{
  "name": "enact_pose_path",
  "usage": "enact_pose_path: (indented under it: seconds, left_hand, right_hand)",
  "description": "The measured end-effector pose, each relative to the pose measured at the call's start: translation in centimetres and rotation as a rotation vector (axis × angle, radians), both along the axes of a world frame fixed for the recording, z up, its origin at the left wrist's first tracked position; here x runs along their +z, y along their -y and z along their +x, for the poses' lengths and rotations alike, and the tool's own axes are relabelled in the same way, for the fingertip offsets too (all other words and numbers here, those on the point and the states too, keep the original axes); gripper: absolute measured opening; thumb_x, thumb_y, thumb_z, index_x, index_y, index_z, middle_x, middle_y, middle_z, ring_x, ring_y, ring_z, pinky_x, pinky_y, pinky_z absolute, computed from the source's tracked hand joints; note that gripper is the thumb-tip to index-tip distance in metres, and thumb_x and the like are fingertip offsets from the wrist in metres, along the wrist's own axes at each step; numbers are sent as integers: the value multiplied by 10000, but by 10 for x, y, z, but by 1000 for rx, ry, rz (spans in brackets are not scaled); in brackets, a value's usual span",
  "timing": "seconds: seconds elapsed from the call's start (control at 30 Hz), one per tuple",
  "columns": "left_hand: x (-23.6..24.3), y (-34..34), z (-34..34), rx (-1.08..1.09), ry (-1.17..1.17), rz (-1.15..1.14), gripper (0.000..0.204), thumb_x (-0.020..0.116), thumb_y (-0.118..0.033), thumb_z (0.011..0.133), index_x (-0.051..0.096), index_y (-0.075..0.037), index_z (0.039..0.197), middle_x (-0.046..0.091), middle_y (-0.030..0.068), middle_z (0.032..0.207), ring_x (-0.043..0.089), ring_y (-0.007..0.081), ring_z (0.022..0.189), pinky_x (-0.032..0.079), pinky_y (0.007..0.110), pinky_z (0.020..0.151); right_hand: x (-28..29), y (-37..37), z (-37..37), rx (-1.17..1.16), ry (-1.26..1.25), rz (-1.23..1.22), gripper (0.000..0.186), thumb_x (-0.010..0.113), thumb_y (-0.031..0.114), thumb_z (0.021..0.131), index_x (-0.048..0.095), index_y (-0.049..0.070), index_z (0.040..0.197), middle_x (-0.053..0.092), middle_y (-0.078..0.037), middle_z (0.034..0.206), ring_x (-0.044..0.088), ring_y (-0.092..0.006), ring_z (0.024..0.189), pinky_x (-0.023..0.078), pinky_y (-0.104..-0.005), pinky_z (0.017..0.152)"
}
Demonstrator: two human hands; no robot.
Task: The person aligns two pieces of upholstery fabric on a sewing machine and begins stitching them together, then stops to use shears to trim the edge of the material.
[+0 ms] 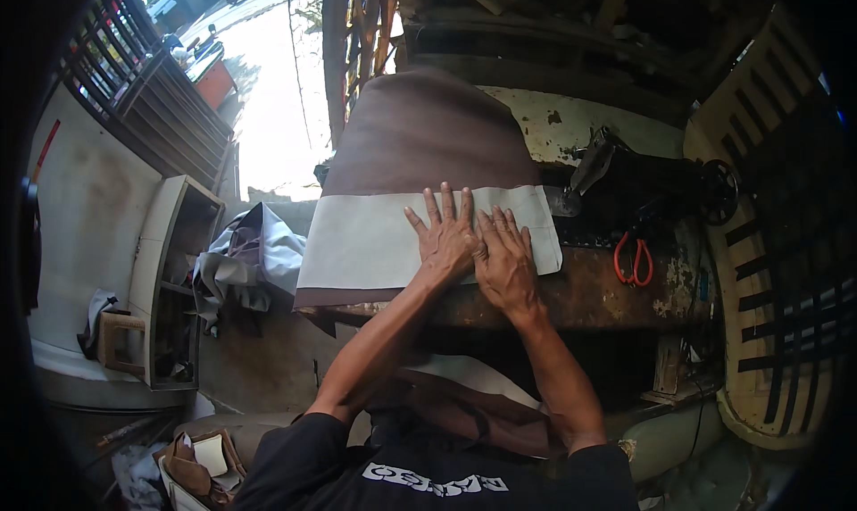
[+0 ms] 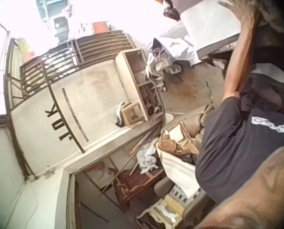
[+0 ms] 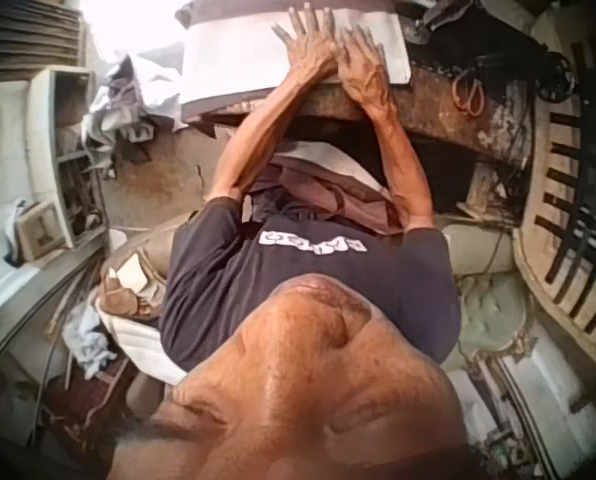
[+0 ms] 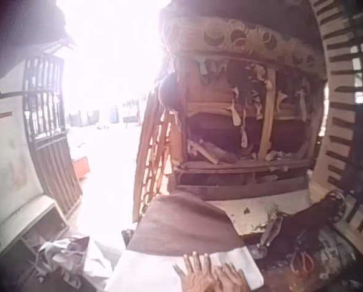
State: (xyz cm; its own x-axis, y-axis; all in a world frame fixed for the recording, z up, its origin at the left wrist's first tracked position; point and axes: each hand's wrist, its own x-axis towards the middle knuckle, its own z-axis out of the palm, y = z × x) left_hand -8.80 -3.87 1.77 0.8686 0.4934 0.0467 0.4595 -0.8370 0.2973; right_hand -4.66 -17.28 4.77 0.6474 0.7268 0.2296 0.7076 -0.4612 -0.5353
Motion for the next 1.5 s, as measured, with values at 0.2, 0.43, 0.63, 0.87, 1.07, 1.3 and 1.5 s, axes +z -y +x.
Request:
enact_pose_path:
  seconds: [0.2,0.43,0.63,0.87,1.07,1.3,1.5]
  left_hand:
    - [11,-51,-21,-293,315,-583,512,498,-339,1085,499,-85,1529,402,232,1626,266,426,1558,223,641,1234]
    - [28,-125,-191,33,-188,63,675,409,-577,1054,365,-243,1638,208,101,1742,108,354,1617,28,680,1251]
    - [12,-72,-184,124,-162,301,646,343,-551,1079,323,-254,1653,142,113,1755,75,379,1617,-45,706,1227]
    - [20,-80,-74,-412,-159,83,634,271,-564,1093,281,-283,1660,150,116,1750,76,406,1609,31,722,1232]
    - [8,-70,44,-268,-42,47,664,258,-578,1076,308,-250,1651,171,144,1740,97,427,1601,23,746,1220]
    - [29,-131,130,-385,-100,-506,814,279,-768,1013,322,-261,1649,227,137,1723,50,390,1611,15,591,1282]
    - [49,-140,44,-684,-254,-33,713,430,-706,1015,419,-306,1606,263,112,1719,74,367,1614,21,671,1261]
  right_hand:
    - [-22,34,72,23,36,-274,592,350,546,1103,496,197,1559,434,-140,1631,293,-414,1549,185,-592,1257]
    - [-26,13,91,124,207,-320,591,409,548,1082,502,209,1557,417,-97,1650,300,-364,1558,201,-594,1256]
    - [-34,-49,103,-17,372,-266,533,560,456,1039,549,218,1516,499,-152,1579,354,-371,1531,235,-637,1232]
    - [50,-7,-8,28,-423,386,340,643,161,1012,651,-29,1295,756,-180,1131,748,-275,949,597,-368,844]
    - [-23,65,-86,264,-1007,-43,341,697,269,998,728,0,1204,787,-132,991,756,-164,878,590,-311,771]
    - [-115,-19,-182,386,-953,302,866,825,522,855,525,-33,1449,604,-217,1389,559,-348,1329,436,-408,1134]
    - [-95,-15,-153,197,-1468,207,789,781,567,894,575,9,1413,623,-153,1370,573,-245,1285,434,-381,1122]
